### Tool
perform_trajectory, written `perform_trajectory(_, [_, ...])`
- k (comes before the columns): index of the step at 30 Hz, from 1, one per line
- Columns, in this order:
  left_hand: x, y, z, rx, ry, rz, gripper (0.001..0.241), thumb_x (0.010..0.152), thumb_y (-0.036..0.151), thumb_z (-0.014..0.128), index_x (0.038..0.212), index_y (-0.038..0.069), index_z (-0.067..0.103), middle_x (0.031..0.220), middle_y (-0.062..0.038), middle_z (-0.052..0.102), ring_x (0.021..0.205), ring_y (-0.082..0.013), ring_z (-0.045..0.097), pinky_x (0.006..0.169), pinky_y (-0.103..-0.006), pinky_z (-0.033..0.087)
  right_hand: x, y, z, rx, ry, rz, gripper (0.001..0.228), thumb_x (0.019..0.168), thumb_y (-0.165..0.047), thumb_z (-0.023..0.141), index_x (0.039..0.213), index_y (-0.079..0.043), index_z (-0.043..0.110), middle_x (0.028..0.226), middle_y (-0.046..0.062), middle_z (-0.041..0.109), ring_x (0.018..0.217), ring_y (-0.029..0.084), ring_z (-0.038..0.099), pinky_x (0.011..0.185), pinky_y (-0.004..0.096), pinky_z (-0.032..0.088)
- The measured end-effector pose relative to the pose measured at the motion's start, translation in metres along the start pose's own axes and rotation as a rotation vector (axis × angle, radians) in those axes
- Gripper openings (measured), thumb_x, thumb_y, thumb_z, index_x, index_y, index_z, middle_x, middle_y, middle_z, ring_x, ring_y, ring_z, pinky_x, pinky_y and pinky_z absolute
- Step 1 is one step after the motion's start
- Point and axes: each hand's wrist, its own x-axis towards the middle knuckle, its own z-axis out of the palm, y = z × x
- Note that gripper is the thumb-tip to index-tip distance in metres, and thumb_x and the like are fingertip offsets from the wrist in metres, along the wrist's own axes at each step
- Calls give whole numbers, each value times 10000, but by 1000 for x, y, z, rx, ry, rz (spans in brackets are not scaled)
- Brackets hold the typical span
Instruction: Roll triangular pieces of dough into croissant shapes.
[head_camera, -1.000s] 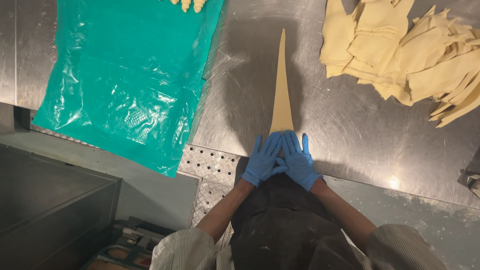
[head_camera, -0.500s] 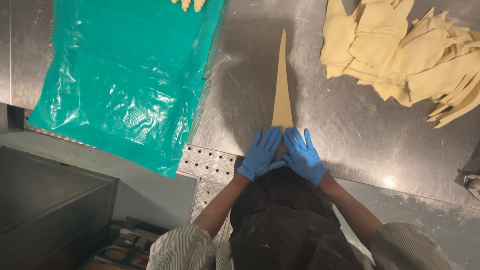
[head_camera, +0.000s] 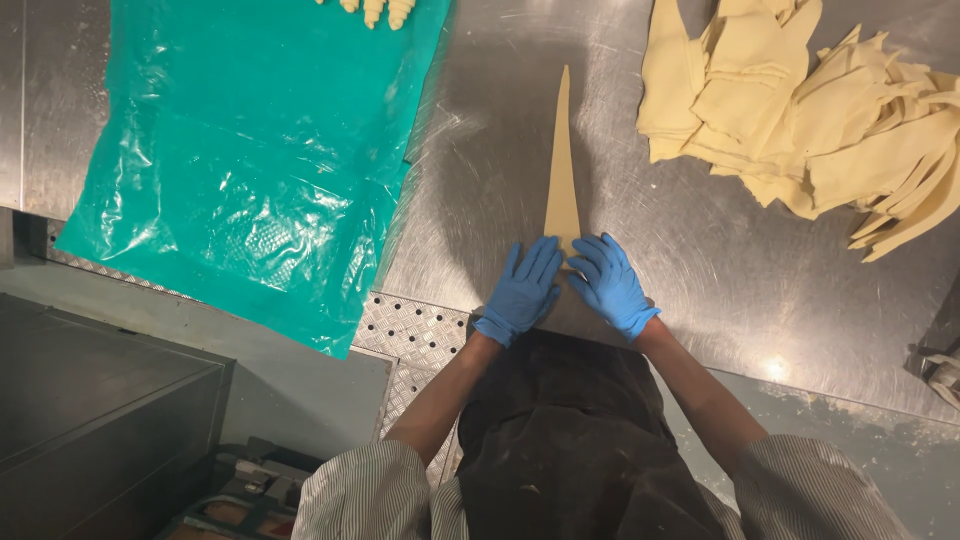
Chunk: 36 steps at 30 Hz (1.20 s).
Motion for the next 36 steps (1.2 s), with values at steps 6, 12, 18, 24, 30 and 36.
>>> perform_trajectory(6, [12,-18,17,-11,119,15,414,933,220,680,1320,79,642,1487,-119,539,1431,-303,468,1189,-504,382,15,4,-13,63,103,-77,255,812,-169,791,1026,-39,738,1305,146,623,1288,350,535,1144,489,421])
perform_trajectory(12, [24,-32,6,-131,109,41,272,929,226,699,1185,134,691,1465,-81,559,1397,-288,496,1170,-443,399,27,5,-24,139,173,-127,307,804,-176,824,1040,-7,723,1312,167,611,1281,381,529,1109,498,442])
perform_trajectory(18, [34,-38,5,-186,86,43,373,907,269,721,1244,113,687,1469,-91,542,1383,-294,491,1129,-431,402,38,14,-29,138,168,-151,309,787,-165,845,1030,-20,721,1310,173,609,1266,394,534,1081,497,454])
perform_trajectory(24, [44,-43,-2,-199,77,45,441,894,295,746,1277,93,660,1473,-97,534,1374,-291,498,1115,-438,409,47,21,-30,158,151,-167,348,786,-165,851,1063,-21,697,1311,179,607,1259,398,538,1058,486,465])
perform_trajectory(30, [54,-55,6,-179,50,28,375,900,241,744,1249,122,675,1500,-74,534,1401,-280,504,1138,-424,420,54,26,-30,141,179,-160,420,786,-173,848,1137,-20,674,1311,182,609,1264,404,533,1075,506,455])
perform_trajectory(36, [69,-60,-8,-231,30,42,452,891,281,746,1285,84,650,1494,-102,523,1381,-302,496,1112,-441,416,68,37,-30,114,174,-154,409,790,-182,860,1122,-40,666,1323,173,622,1285,396,533,1114,526,437])
